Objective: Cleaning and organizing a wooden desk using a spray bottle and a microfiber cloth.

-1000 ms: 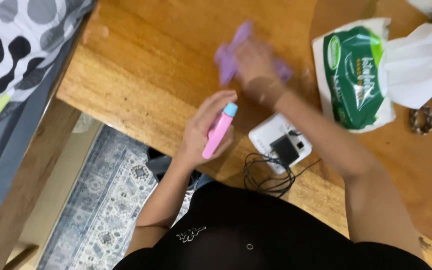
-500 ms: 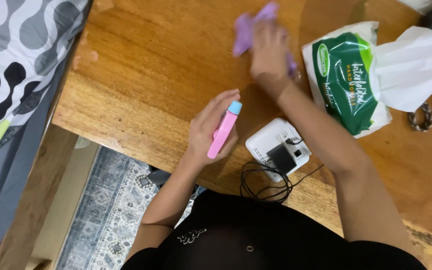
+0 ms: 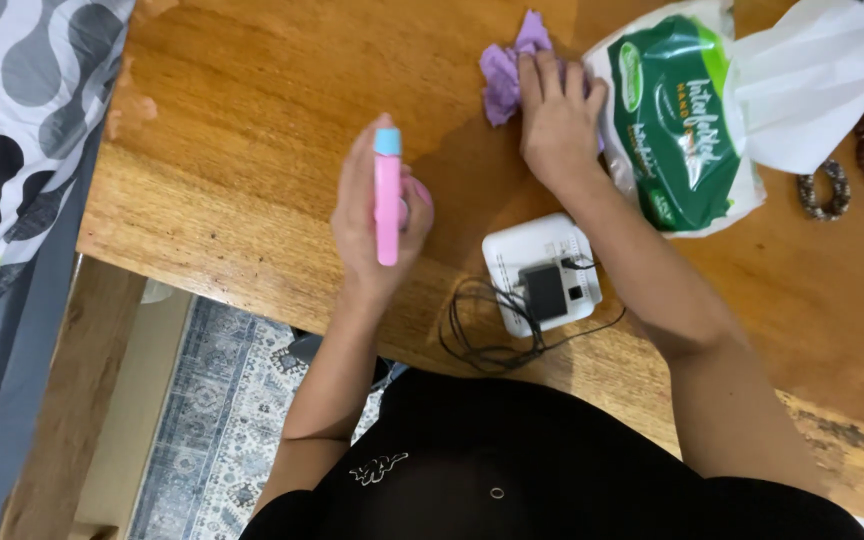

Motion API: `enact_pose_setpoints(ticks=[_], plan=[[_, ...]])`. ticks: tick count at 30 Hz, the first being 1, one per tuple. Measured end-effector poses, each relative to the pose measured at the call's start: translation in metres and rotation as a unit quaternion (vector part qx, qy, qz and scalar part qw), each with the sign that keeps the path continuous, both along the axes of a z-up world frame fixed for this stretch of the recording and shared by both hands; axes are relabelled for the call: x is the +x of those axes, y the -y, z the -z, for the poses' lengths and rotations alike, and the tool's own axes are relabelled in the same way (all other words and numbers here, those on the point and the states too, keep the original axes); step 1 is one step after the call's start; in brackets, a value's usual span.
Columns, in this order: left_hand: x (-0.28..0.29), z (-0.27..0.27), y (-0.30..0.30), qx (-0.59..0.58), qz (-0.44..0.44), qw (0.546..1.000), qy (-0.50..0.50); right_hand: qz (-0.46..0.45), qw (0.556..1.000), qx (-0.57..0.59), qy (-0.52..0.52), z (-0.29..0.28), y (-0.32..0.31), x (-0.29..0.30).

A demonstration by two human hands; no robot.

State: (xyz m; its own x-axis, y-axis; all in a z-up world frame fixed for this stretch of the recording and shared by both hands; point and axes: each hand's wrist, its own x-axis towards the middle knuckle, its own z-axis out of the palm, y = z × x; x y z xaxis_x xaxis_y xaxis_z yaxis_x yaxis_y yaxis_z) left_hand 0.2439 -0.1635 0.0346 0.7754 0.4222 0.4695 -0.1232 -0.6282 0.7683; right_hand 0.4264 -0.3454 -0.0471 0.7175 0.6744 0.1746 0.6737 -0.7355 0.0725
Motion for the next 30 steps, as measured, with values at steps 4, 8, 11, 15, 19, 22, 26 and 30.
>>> enact_pose_setpoints(ticks=[4,8,11,15,19,22,26,30], plan=[[-0.007,0.003,-0.011,-0.008,-0.019,0.998,0.058,0.046,0.998,-0.005,-0.046,0.0,0.019,-0.004],[-0.027,0.006,-0.02,0.031,-0.064,0.997,0.009,0.083,0.993,-0.024,-0.078,-0.014,0.043,-0.015],[-0.055,0.007,-0.01,0.002,-0.109,0.99,-0.087,0.014,0.987,0.11,-0.118,-0.023,0.069,-0.023],[-0.094,0.016,0.025,-0.048,-0.156,0.98,-0.112,-0.024,0.943,0.252,-0.217,-0.068,0.093,-0.072],[-0.113,0.038,0.069,-0.2,-0.099,0.972,-0.073,0.003,0.875,0.432,-0.218,-0.062,0.133,-0.14],[-0.123,0.072,0.09,-0.343,-0.008,0.939,-0.03,0.098,0.828,0.509,-0.215,-0.045,0.149,-0.191],[-0.119,0.094,0.082,-0.408,0.074,0.902,-0.121,0.223,0.722,0.586,-0.293,-0.002,0.171,-0.242],[-0.106,0.109,0.087,-0.425,0.063,0.88,-0.201,0.24,0.696,0.593,-0.327,-0.016,0.155,-0.253]])
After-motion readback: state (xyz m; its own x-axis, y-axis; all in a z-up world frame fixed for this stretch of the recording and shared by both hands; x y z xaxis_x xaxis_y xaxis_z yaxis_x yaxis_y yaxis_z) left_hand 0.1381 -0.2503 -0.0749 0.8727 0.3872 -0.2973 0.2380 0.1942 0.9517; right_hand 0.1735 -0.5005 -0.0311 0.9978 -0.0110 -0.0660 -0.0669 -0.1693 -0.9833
